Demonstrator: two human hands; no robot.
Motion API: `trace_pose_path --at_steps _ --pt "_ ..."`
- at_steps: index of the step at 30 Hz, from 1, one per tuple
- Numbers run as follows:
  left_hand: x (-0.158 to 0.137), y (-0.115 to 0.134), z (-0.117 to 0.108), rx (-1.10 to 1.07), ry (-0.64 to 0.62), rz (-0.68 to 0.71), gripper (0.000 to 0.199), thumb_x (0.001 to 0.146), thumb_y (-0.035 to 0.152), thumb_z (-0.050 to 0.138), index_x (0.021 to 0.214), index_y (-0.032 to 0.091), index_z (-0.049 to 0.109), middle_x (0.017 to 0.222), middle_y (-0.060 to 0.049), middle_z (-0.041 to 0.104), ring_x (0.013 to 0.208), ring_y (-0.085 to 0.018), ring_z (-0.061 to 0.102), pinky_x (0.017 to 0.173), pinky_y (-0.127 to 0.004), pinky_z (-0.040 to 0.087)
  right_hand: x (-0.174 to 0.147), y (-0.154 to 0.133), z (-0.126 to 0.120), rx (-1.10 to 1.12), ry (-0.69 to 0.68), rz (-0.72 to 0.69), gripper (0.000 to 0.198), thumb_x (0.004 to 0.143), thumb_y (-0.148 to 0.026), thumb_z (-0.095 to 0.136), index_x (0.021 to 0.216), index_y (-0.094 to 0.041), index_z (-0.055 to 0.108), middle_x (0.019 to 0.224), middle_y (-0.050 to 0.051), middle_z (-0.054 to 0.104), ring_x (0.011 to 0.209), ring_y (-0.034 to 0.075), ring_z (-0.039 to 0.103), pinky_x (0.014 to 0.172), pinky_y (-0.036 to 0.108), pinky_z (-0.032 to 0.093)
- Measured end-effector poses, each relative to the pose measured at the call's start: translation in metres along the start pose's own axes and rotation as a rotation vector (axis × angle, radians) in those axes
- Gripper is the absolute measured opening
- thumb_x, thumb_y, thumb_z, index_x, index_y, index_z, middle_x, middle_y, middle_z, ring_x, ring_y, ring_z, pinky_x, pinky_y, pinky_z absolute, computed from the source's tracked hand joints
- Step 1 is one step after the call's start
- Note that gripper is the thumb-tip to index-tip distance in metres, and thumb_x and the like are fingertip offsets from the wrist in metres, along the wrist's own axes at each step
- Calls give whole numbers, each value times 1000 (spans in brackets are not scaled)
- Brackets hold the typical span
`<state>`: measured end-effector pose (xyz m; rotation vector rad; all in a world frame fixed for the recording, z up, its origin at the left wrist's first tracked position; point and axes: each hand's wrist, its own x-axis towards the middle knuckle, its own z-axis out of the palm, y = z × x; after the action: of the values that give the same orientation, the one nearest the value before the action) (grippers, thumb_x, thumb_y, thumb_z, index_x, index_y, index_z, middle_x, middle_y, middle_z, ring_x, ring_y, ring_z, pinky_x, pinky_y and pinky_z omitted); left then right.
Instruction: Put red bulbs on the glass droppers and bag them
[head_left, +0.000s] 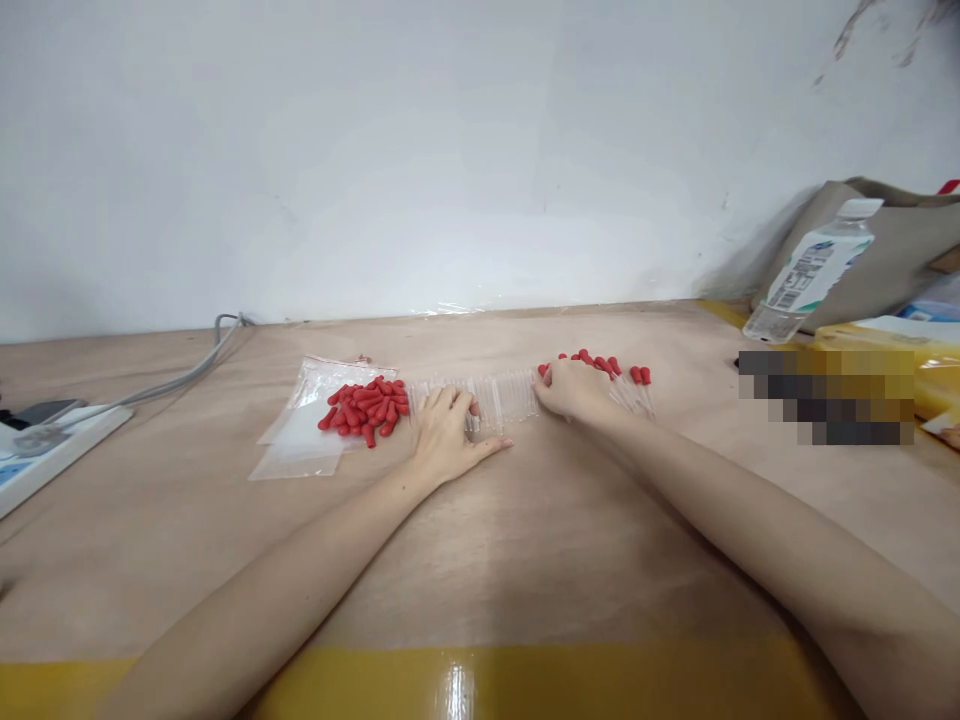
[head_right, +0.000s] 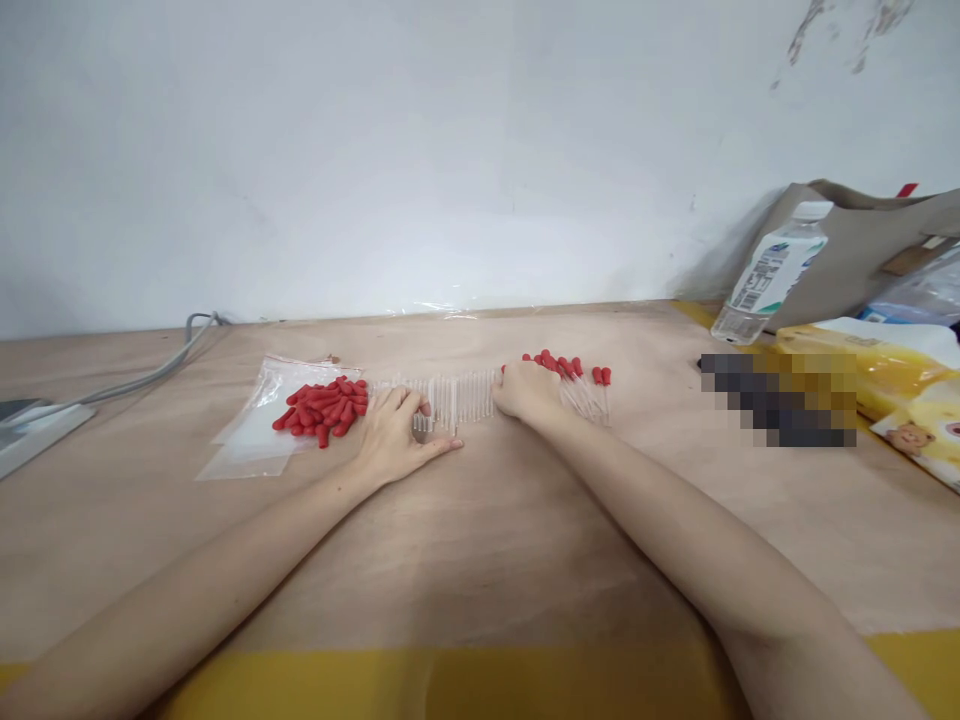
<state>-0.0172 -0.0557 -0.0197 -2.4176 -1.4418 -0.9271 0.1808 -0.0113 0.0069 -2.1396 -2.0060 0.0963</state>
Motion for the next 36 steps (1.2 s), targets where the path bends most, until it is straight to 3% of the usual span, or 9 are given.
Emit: trace_pose_path --at_steps 13,19,22,25,30,33,36 --pt "-1 -1 4 36 -12 -10 36 72 53 58 76 18 51 83 -5 52 81 -22 48 73 -34 38 14 -12 2 -39 -161 5 31 77 -29 46 96 -15 65 96 16 64 93 28 59 73 36 44" --pt "6 -16 -12 214 -13 -37 21 82 38 49 81 18 56 86 -8 56 88 -25 51 75 -39 36 18 -16 4 -30 -202 13 29 72 -29 53 93 -13 66 95 17 64 93 27 59 74 34 43" --pt "14 -39 -29 320 -109 -112 18 80 33 49 82 18 59 87 -9 57 92 -28 51 77 -42 37 17 -18 3 -19 -218 11 26 70 -27 52 88 -14 66 92 16 65 89 27 60 72 34 43" --pt "20 -62 -43 310 -326 -136 18 75 34 55 82 19 60 87 -9 58 87 -27 54 72 -38 41 12 -16 -3 0 -225 -8 26 74 -28 47 84 -15 66 90 14 65 87 26 60 70 33 43" --pt "23 -78 -52 369 -494 -104 12 76 26 49 74 19 59 82 -8 60 76 -24 57 62 -32 41 -3 9 -22 125 -150 -4 30 81 -35 36 73 -18 59 71 8 62 68 19 58 61 27 40" --pt "24 -76 -52 356 -534 -67 13 74 19 46 69 19 58 78 -7 60 74 -23 57 62 -31 42 -7 36 -26 260 -95 -39 24 81 -32 37 70 -18 54 63 3 58 60 15 53 56 24 37" --pt "24 -72 -52 385 -518 -50 15 72 15 45 64 18 57 77 -8 61 76 -23 58 63 -31 42 -8 64 -21 393 3 -80 18 81 -27 38 78 -16 51 67 3 59 61 13 52 56 22 38"
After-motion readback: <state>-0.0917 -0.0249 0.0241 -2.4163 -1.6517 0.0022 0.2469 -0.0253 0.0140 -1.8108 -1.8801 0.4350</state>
